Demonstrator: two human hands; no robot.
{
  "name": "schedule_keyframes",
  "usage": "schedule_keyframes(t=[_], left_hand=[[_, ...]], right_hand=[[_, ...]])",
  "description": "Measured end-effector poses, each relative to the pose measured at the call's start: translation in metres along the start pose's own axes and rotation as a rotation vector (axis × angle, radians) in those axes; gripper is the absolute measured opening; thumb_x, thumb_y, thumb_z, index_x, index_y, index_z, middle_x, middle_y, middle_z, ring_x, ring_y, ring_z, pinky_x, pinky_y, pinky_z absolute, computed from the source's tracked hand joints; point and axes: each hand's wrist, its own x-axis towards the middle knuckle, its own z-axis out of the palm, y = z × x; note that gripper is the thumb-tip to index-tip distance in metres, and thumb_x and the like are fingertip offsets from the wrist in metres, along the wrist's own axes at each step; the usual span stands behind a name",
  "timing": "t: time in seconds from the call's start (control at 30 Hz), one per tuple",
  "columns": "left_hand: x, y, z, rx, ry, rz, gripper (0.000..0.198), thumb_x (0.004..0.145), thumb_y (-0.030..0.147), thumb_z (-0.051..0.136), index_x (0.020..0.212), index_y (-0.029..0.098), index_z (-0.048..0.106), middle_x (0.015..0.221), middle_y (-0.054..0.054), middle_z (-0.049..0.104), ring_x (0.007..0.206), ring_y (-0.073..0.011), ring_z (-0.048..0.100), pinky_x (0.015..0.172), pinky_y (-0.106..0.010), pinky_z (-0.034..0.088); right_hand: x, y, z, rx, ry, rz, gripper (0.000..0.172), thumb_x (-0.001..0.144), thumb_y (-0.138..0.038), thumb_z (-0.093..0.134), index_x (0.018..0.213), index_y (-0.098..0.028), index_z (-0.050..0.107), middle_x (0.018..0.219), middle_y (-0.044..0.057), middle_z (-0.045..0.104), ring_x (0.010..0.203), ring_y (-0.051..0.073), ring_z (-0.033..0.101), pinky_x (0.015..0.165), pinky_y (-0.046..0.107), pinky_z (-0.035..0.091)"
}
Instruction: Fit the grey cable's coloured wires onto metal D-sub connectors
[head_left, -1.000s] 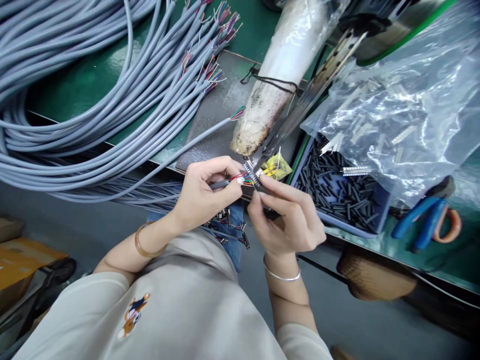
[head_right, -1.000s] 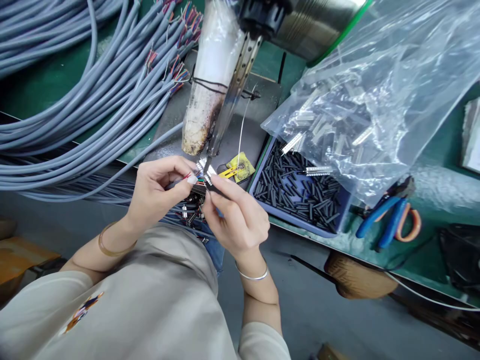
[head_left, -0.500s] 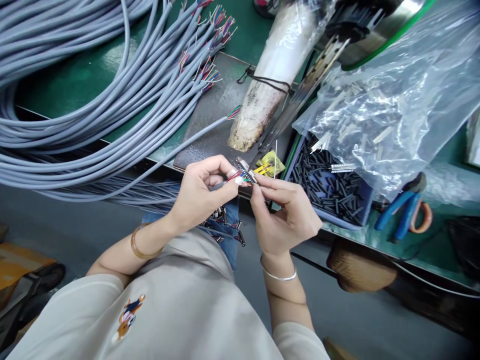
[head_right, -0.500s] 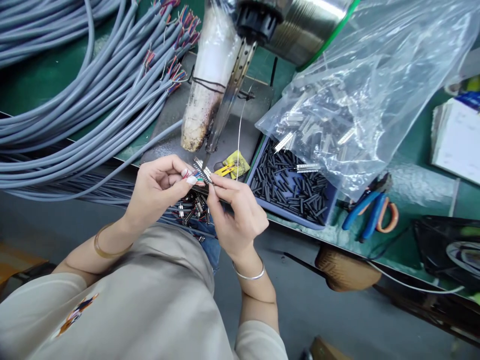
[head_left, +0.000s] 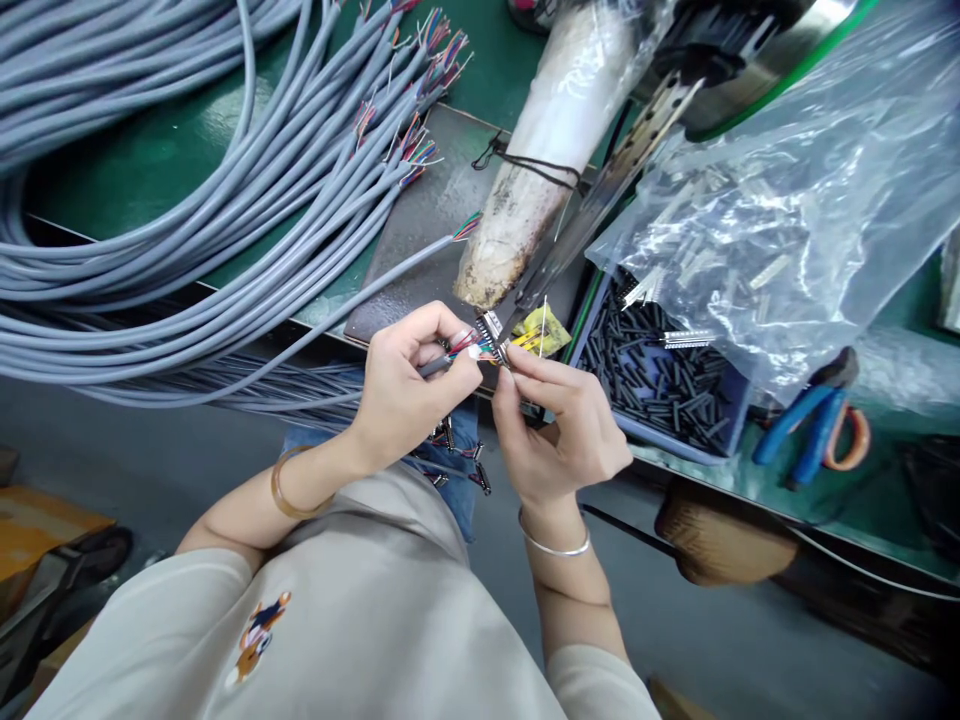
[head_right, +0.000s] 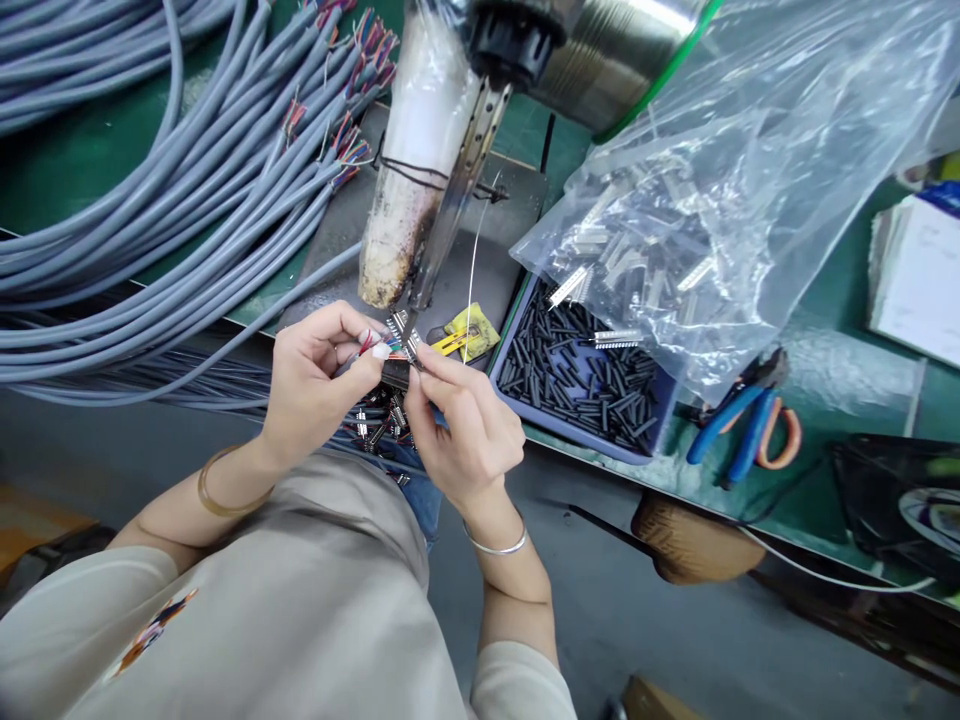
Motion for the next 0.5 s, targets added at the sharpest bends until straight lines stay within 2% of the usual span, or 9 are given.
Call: schedule_keyframes(t=[0.1,0.33,0.5], left_hand=[[0.0005,0.0002,0.0012,0.013,0.004,0.009,0.018,0.075,0.015,0.07,0.069,0.019,0.053,0.063,0.004,0.048,0.062,-0.0085,0.054,0.055,-0.018,0.045],[0.0015,0.0064,0.002,0.039,0.028,0.036,0.018,0.076,0.018,0.07,0.068,0.019,0.053,0.07,0.0,0.056,0.065,-0.0091,0.053,0.054,-0.018,0.044],[0.0017,0.0062,-0.0005,0.017,-0.02,-0.005,0.019,0.074,0.02,0.07,0.068,0.019,0.052,0.07,0.001,0.058,0.061,-0.0072,0.049,0.052,-0.018,0.041]], right_hand=[[0.0017,0.0018,0.0001,0.002,-0.006,-0.009,0.021,0.082,-0.008,0.078,0.092,-0.021,0.066,0.101,0.004,0.081,0.085,0.015,0.078,0.077,0.026,0.065],[0.0054,0.0006,-0.0031,-0.049,0.006,-0.077,0.024,0.08,-0.01,0.081,0.098,-0.022,0.07,0.103,0.003,0.082,0.086,0.017,0.079,0.079,0.027,0.066],[0.0005,0.0002,-0.0022,-0.105,0.014,-0.169,0.024,0.079,-0.009,0.081,0.096,-0.02,0.069,0.101,0.004,0.082,0.08,0.016,0.079,0.074,0.024,0.065]])
